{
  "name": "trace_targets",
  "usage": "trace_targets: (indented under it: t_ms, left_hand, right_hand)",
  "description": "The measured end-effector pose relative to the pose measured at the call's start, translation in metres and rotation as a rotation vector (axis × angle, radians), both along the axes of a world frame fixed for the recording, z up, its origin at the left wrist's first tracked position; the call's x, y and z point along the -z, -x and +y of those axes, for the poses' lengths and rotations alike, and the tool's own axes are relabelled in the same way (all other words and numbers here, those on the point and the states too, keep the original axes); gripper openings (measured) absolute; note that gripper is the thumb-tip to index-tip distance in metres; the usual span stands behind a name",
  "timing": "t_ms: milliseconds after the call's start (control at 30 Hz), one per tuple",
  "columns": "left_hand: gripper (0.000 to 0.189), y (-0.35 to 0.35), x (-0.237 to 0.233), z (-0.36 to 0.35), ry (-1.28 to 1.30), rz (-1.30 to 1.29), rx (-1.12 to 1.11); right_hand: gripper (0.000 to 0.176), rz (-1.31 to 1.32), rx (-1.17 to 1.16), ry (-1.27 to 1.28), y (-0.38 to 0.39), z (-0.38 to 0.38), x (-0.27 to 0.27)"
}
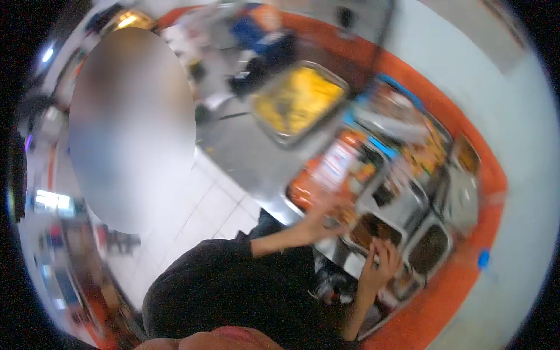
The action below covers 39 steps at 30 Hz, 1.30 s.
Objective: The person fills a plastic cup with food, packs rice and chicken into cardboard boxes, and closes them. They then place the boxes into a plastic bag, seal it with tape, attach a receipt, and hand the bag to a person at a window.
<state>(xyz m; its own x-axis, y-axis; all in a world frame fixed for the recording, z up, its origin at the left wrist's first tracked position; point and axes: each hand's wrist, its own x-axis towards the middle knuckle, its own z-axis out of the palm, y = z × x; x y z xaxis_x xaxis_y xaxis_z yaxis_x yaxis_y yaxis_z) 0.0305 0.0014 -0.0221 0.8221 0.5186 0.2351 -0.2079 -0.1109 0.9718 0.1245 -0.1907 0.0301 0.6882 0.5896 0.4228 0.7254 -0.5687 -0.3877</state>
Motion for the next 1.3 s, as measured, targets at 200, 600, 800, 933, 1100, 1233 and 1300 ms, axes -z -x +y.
trace_targets:
  t_ms: [200,600,800,933,1100,1233,1300]
  left_hand:
    - [0.06,0.048,-0.057,0.013,-0.167,-0.056,-0.129]
    - [0.018,0.222,-0.039,0.182,0.49,-0.116,-0.218]
    - [0.013,0.322,-0.044,0.27,0.012,0.105,-0.606]
    - [0.01,0.357,-0.042,0.303,-0.308,0.047,-0.882]
    - [0.007,0.398,-0.067,0.341,-0.226,0.13,-0.935]
    - [0.008,0.422,-0.071,0.363,-0.209,0.148,-1.025]
    - [0.008,0.431,-0.076,0.374,-0.182,0.179,-1.03]
  right_hand:
    - [0.02,0.261,-0.151,-0.413,0.067,0.084,0.011]
    - [0.005,0.605,-0.433,-0.477,0.183,0.26,-0.01]
    - [0.008,0.921,-0.509,-0.549,0.264,0.365,0.0]
    - [0.006,0.975,-0.729,-0.585,0.317,0.425,-0.015]
    - [0.008,1.086,-0.774,-0.605,0.343,0.474,-0.011]
    - [0.009,1.119,-0.782,-0.514,0.353,0.502,-0.023]
    - [0.01,1.228,-0.814,-0.49,0.363,0.516,-0.027]
